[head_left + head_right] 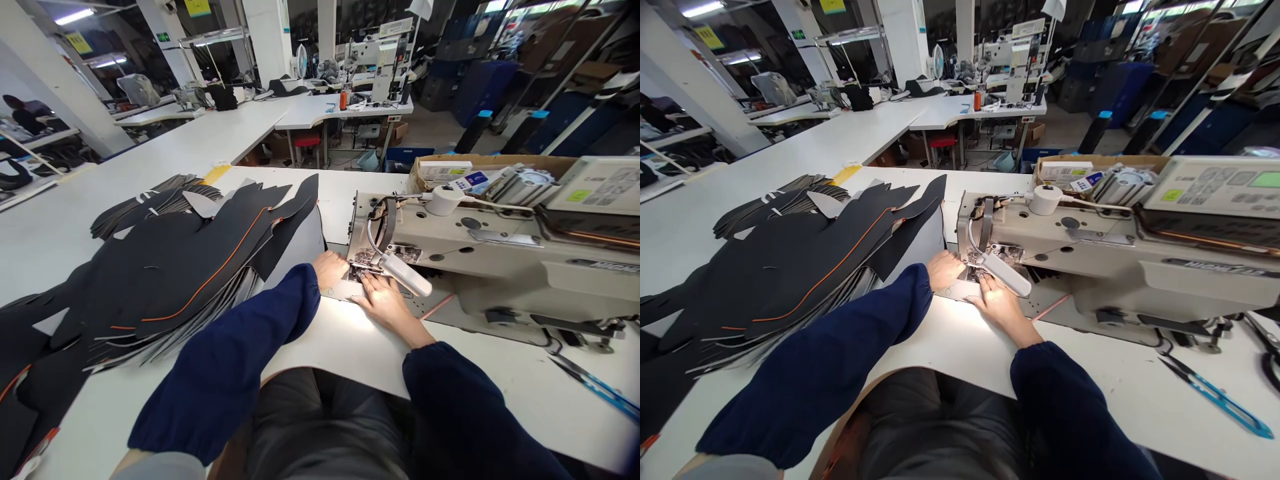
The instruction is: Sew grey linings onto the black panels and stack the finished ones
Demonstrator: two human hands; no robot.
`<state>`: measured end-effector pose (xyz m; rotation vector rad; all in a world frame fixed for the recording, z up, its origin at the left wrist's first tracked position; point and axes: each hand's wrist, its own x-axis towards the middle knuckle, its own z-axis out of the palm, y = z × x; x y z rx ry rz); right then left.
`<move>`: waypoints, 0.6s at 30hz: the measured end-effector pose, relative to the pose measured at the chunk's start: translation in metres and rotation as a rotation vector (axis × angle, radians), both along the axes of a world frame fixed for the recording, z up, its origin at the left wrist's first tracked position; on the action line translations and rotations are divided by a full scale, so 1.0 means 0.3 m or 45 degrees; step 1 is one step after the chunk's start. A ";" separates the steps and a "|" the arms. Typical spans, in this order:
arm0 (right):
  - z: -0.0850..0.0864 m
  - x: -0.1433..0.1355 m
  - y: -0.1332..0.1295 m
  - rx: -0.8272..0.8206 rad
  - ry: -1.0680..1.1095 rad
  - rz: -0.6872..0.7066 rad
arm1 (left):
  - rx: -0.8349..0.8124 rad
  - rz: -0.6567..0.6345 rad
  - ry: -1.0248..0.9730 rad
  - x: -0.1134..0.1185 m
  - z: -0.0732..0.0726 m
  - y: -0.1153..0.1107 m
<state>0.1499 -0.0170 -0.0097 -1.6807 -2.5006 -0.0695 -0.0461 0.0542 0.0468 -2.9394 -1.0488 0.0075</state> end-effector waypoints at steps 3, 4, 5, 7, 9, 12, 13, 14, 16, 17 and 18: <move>-0.019 -0.022 -0.002 0.019 -0.006 -0.020 | 0.013 0.011 0.014 0.023 -0.013 0.030; -0.023 -0.026 -0.003 0.022 -0.009 -0.026 | 0.025 0.032 0.031 0.030 -0.018 0.038; -0.025 -0.027 -0.004 0.022 -0.012 -0.027 | 0.041 0.056 0.042 0.034 -0.023 0.046; -0.021 -0.011 -0.009 0.016 -0.016 -0.021 | 0.071 0.107 0.042 0.035 -0.026 0.056; -0.012 0.031 -0.021 0.007 -0.015 -0.030 | 0.084 0.158 0.036 0.022 -0.022 0.061; -0.002 0.125 -0.043 -0.028 0.009 -0.095 | 0.101 0.202 0.048 -0.007 -0.010 0.063; -0.001 0.152 -0.049 -0.045 0.021 -0.114 | 0.107 0.210 0.049 -0.016 -0.007 0.064; -0.002 0.171 -0.052 -0.062 0.034 -0.123 | 0.112 0.218 0.047 -0.023 -0.005 0.065; -0.006 0.173 -0.049 -0.083 0.057 -0.111 | 0.118 0.253 0.041 -0.034 -0.001 0.073; -0.009 0.155 -0.043 -0.084 0.067 -0.091 | 0.120 0.277 0.039 -0.039 0.001 0.078; -0.012 0.125 -0.034 -0.081 0.078 -0.064 | 0.121 0.300 0.039 -0.043 0.005 0.084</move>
